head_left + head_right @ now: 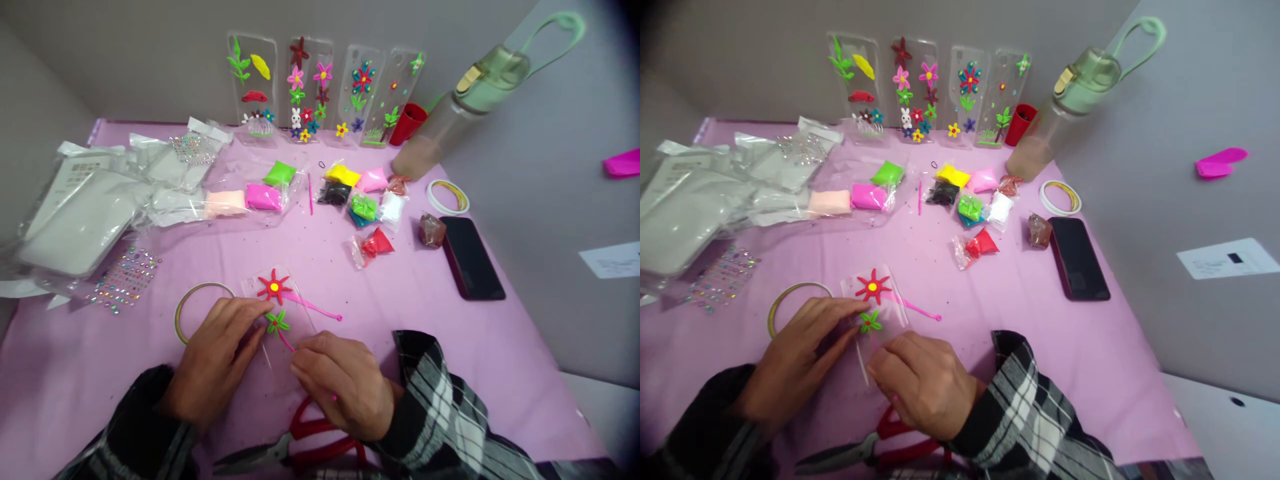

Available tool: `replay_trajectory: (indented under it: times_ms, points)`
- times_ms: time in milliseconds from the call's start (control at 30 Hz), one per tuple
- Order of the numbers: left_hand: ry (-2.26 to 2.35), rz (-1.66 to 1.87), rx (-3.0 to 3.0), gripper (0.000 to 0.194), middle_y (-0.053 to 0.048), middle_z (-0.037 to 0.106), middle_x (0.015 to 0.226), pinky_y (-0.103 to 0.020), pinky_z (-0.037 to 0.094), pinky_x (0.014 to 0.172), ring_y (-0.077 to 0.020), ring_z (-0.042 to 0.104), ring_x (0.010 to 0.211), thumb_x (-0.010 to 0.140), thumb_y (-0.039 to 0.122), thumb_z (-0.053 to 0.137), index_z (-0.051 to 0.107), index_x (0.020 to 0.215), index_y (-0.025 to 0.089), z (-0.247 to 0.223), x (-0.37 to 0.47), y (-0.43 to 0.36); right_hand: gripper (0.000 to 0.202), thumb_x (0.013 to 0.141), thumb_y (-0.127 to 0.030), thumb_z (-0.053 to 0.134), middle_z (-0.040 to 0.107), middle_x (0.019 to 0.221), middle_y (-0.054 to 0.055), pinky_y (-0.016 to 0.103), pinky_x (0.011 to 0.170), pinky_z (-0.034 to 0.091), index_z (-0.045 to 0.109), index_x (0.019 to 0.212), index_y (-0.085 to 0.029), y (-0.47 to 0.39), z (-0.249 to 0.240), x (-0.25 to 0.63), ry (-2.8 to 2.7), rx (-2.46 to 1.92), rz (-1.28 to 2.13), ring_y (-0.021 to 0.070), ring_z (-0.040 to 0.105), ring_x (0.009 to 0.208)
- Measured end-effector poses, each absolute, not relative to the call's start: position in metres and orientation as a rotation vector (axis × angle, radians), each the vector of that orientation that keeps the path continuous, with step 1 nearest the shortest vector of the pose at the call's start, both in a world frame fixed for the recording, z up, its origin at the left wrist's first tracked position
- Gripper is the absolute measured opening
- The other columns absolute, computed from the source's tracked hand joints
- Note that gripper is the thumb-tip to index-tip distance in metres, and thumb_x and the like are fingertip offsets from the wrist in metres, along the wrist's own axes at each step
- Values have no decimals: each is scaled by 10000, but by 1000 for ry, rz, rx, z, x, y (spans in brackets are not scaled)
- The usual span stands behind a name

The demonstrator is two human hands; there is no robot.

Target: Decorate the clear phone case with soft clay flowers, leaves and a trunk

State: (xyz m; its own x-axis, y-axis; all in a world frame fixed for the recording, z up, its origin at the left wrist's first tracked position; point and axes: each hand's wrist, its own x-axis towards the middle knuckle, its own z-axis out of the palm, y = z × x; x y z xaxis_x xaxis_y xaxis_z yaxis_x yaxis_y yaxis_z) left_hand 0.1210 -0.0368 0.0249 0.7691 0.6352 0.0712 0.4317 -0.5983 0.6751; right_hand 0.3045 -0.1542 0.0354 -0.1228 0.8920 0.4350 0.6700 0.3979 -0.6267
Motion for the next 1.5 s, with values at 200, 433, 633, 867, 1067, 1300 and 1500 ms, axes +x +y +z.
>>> replay_trajectory:
  times_ms: [200, 433, 633, 867, 1067, 1300, 1500]
  points:
    - [846, 434, 2210, 275, -44, 643, 1151, -449, 476, 935, -254, 572, 1085, 981, 254, 483, 543, 1248, 289, 28, 121, -38, 141, 939, -103, 529, 702, 795, 72, 260, 605, 550, 636, 1017, -152, -152, 48, 306, -1653, -1368, 437, 160, 653, 693]
    - [962, 555, 1546, 356, -19, 645, 1139, -334, 539, 954, -182, 645, 1067, 963, 274, 514, 484, 1311, 341, 42, 120, -50, 173, 876, -29, 586, 708, 763, 85, 289, 611, 569, 673, 989, -127, -152, 62, 312, -1465, -1274, 518, 174, 667, 694]
    - [882, 446, 1276, 354, 8, 670, 997, -254, 547, 870, -152, 654, 947, 922, 255, 588, 532, 1262, 337, 44, 125, -52, 169, 890, -50, 578, 718, 775, 86, 284, 589, 569, 672, 1004, -132, -153, 65, 313, -1505, -1257, 510, 176, 673, 689]
    - [840, 432, 1120, 360, 40, 609, 872, -200, 532, 770, -118, 613, 820, 880, 211, 661, 568, 1205, 335, 42, 131, -52, 142, 914, -74, 565, 712, 780, 85, 278, 607, 568, 663, 1002, -127, -152, 66, 312, -1545, -1245, 538, 168, 665, 694]
    - [871, 414, 1127, 291, 50, 603, 862, -180, 500, 778, -111, 617, 840, 891, 236, 657, 596, 1160, 328, 41, 130, -51, 160, 887, -47, 572, 712, 784, 103, 281, 609, 556, 670, 1001, -102, -152, 63, 313, -1534, -1206, 554, 175, 663, 695]
    - [867, 433, 1177, 245, 49, 639, 858, -170, 507, 756, -104, 626, 798, 880, 223, 658, 627, 1108, 307, 38, 127, -50, 144, 902, -72, 579, 714, 781, 78, 280, 635, 554, 686, 972, -138, -154, 69, 315, -1350, -1228, 691, 167, 668, 701]
    - [906, 483, 1255, 236, 34, 659, 853, -164, 525, 746, -109, 647, 804, 845, 211, 661, 651, 1073, 271, 42, 132, -52, 242, 1029, -190, 431, 697, 822, 7, 239, 688, 564, 633, 1151, -242, -154, 60, 318, -932, -1335, 811, 107, 668, 705]
